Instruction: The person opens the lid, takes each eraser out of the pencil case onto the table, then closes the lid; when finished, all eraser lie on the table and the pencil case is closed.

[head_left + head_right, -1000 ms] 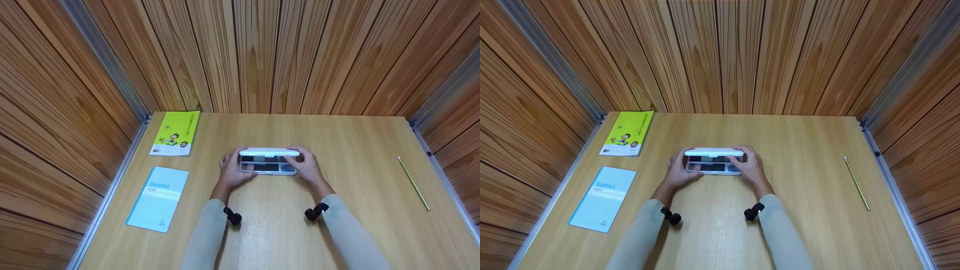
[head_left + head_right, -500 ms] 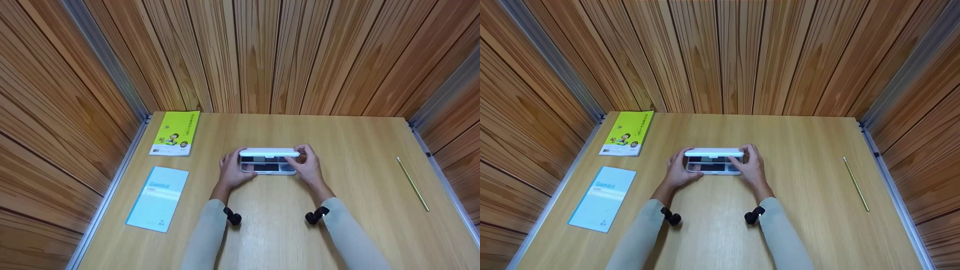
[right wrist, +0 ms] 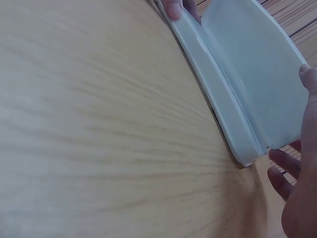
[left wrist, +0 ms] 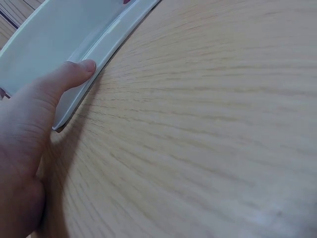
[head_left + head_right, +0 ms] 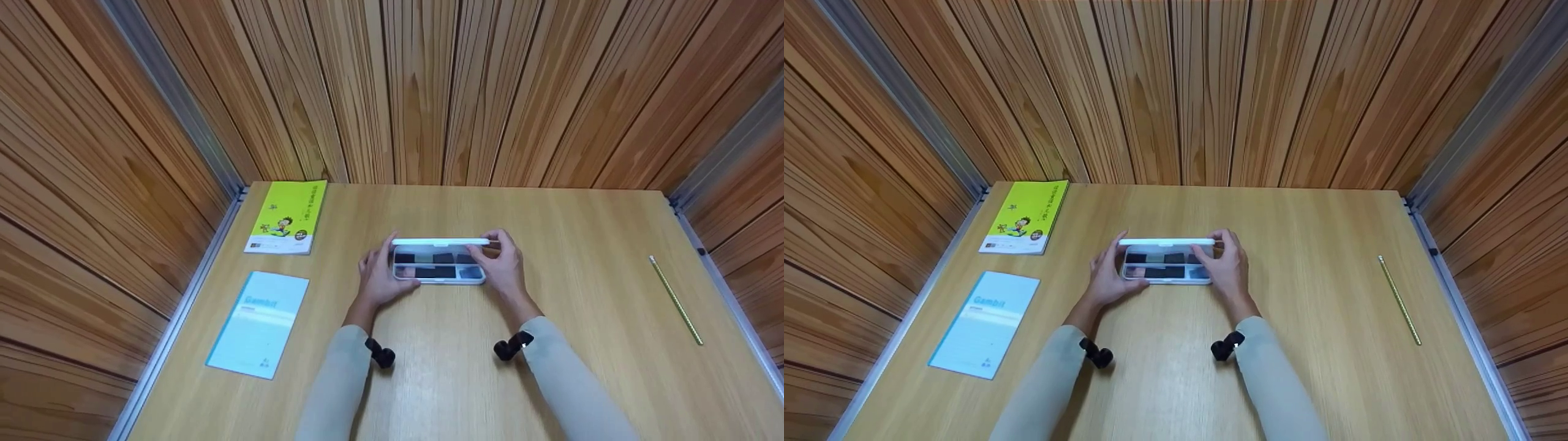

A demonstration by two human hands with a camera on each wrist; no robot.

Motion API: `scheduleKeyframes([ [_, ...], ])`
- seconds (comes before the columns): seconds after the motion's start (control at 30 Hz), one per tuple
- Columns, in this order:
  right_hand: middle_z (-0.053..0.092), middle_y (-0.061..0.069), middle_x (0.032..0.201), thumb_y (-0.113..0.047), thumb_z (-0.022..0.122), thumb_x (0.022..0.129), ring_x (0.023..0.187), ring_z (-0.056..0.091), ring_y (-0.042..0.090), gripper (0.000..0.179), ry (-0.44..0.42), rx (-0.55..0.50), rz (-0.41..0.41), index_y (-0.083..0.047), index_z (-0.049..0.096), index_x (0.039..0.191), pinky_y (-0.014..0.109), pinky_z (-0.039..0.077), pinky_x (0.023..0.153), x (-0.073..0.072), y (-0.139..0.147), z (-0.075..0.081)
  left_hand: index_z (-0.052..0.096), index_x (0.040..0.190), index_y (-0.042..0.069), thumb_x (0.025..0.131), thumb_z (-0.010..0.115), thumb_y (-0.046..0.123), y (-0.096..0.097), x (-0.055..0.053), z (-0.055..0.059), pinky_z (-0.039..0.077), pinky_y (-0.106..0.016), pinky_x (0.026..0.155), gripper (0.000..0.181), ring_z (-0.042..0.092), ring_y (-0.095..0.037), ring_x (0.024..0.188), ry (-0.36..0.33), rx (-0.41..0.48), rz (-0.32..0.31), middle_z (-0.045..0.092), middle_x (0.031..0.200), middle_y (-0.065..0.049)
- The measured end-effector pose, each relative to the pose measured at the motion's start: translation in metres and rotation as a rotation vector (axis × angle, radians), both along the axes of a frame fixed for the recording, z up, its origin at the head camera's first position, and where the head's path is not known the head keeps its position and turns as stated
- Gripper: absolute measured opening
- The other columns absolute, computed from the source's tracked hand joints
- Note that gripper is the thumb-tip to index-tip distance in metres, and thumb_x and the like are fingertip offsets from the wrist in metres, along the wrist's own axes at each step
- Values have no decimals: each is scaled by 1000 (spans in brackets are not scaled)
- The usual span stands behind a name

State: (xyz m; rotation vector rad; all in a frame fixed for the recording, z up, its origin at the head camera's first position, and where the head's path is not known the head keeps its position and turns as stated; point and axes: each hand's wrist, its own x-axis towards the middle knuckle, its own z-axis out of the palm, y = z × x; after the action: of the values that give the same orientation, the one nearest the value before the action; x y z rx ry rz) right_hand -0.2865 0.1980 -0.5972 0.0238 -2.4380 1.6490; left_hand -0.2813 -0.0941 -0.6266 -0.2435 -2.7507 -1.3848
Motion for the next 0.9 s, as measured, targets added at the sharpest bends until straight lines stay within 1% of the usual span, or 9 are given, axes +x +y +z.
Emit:
scheduleKeyframes([
  [0.13, 71, 18, 136, -28, 80, 106, 132, 72, 40, 40, -6, 2, -30, -6, 62, 134, 59, 57, 119, -2, -3, 2, 21, 180, 33, 82, 100, 40, 1, 1, 1, 6, -69, 139, 126, 46, -37, 156, -12, 11, 6, 56, 171, -5],
  [0.23, 71, 18, 136, -32, 80, 106, 131, 72, 39, 42, -11, 2, -49, -6, 62, 135, 58, 57, 119, -3, -5, 4, 17, 181, 33, 82, 100, 39, 1, 1, 0, 6, -68, 140, 129, 46, -35, 158, 5, 19, 8, 55, 173, -4],
  [0.37, 71, 19, 137, -33, 81, 105, 131, 71, 40, 44, -17, 2, -65, -6, 63, 135, 58, 57, 118, -5, -6, 5, 23, 177, 22, 80, 102, 33, 1, 1, -1, 12, -68, 139, 125, 54, -32, 156, 66, 35, 5, 59, 169, -9],
  [0.47, 71, 20, 138, -34, 81, 105, 131, 71, 41, 45, -20, 4, -66, -6, 63, 136, 58, 57, 117, -6, -7, 6, 27, 172, 18, 80, 103, 29, 1, 1, -2, 14, -67, 139, 120, 58, -32, 153, 89, 57, 11, 61, 166, -11],
  [0.67, 71, 19, 138, -36, 81, 105, 131, 71, 40, 46, -23, 4, -71, -6, 63, 135, 57, 57, 117, -7, -8, 6, 25, 172, 18, 82, 101, 27, 1, 2, -3, 13, -67, 140, 118, 57, -31, 156, 95, 68, 15, 59, 169, -10],
  [0.8, 71, 19, 139, -38, 80, 106, 131, 71, 39, 46, -31, -1, -75, -7, 63, 136, 56, 57, 118, -7, -8, 6, 27, 174, 18, 82, 101, 28, 1, 2, -4, 13, -68, 140, 118, 56, -32, 158, 106, 56, 18, 63, 166, -11],
  [0.9, 70, 19, 141, -40, 79, 106, 132, 70, 39, 48, -39, -7, -70, -8, 62, 138, 56, 56, 119, -7, -8, 5, 27, 176, 21, 82, 101, 29, 1, 2, -4, 12, -68, 140, 120, 55, -33, 159, 94, 50, 26, 64, 165, -10],
])
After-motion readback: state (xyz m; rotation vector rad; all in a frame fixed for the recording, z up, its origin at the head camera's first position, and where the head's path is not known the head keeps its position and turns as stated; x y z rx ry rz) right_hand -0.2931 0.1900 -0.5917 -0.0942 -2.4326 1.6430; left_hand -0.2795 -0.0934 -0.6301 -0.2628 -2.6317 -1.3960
